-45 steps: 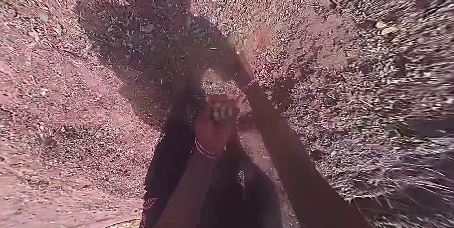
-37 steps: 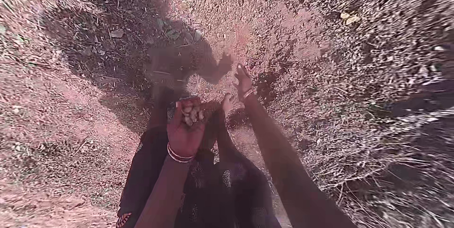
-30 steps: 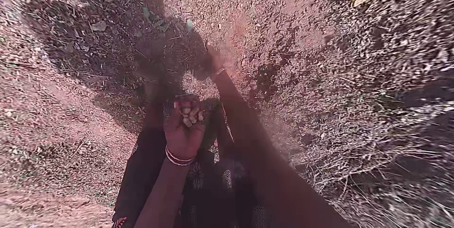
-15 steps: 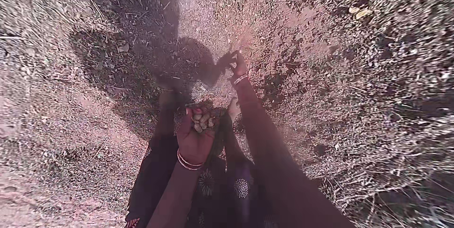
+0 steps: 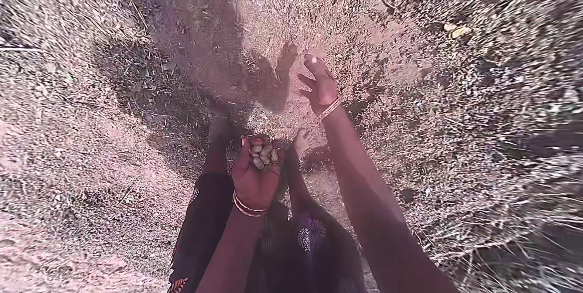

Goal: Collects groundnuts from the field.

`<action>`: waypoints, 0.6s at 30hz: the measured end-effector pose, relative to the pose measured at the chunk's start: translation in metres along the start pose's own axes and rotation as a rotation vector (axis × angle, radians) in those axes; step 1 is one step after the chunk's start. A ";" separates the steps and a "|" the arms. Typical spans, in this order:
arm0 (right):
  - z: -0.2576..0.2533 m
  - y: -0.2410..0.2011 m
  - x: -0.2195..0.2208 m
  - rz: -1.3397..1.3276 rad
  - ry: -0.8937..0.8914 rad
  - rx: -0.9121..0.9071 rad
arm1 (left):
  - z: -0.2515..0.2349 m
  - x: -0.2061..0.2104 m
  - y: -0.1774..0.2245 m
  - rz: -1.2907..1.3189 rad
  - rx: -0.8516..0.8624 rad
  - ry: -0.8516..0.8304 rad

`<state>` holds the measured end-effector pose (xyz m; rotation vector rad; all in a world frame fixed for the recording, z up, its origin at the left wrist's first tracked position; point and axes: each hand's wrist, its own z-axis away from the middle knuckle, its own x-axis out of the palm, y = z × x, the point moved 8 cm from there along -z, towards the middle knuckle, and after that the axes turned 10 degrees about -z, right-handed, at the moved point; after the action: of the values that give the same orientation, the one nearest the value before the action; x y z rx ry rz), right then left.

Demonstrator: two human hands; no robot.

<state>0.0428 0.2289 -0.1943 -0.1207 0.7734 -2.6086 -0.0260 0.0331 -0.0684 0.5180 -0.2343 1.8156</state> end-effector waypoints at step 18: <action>-0.169 -0.095 -0.083 1.671 0.102 0.119 | -0.004 0.010 -0.028 -0.067 -0.063 -0.023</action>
<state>0.0502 0.4201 -0.2831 0.4901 0.3782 -1.0400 -0.0026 0.0516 -0.0700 0.4972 -0.2855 1.7321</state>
